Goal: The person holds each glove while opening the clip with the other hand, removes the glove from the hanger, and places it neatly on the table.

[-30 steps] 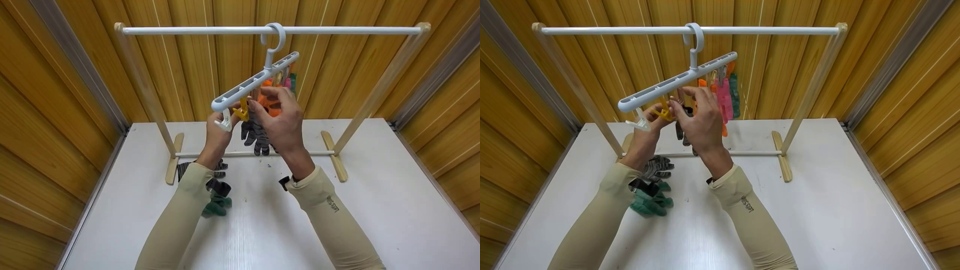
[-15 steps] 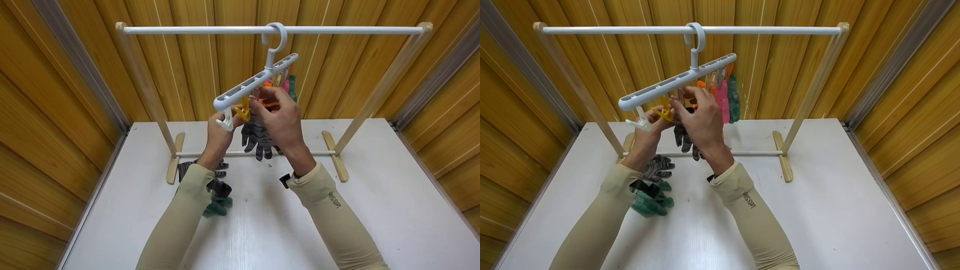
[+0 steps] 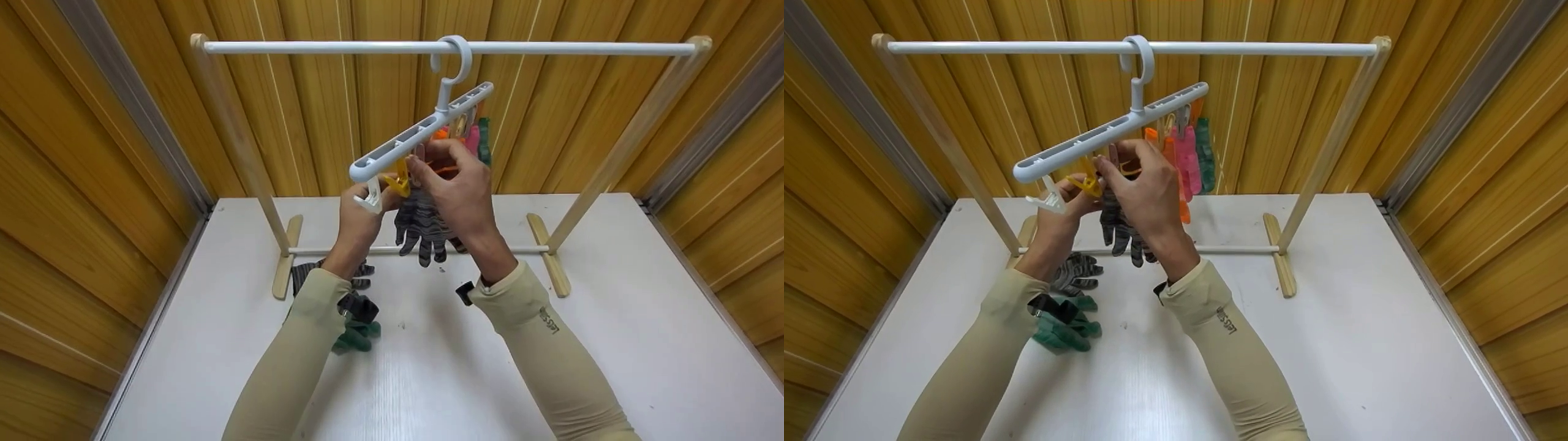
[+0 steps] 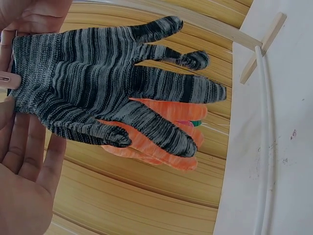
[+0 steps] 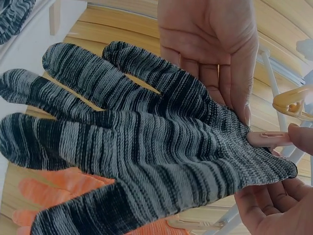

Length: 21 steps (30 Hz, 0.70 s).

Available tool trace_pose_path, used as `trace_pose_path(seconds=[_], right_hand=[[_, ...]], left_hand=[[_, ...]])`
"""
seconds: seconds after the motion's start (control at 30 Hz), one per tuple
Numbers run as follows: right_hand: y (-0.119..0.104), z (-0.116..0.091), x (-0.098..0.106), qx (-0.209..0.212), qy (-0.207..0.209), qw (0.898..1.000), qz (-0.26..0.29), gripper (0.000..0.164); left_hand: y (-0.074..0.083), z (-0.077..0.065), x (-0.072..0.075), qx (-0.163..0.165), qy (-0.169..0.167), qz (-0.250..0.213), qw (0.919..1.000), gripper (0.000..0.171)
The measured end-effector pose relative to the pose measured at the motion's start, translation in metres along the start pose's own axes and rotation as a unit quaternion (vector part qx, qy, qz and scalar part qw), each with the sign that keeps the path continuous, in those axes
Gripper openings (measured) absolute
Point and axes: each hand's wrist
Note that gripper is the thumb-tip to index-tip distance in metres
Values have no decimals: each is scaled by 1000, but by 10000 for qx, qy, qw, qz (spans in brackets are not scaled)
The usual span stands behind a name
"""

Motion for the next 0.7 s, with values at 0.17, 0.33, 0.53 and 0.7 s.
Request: trace_pose_path(seconds=[0.17, 0.33, 0.53, 0.7], right_hand=[[0, 0, 1, 35, 14, 10000, -31, 31], [1, -2, 1, 87, 38, 10000, -27, 31], [3, -2, 1, 206, 68, 9998, 29, 30], [4, -2, 2, 326, 94, 9994, 108, 28]], left_hand=[[1, -1, 0, 117, 56, 34, 9999, 22], [2, -2, 0, 196, 53, 135, 9997, 24], [3, -3, -1, 194, 96, 279, 9994, 25], [5, -5, -2, 210, 127, 402, 9989, 26]])
Point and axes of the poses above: each hand's wrist, its own z-axis towards the middle knuckle, its own x-axis out of the back of the hand, y = z × x, and after that the axes turned 7 degrees about -y, right-handed
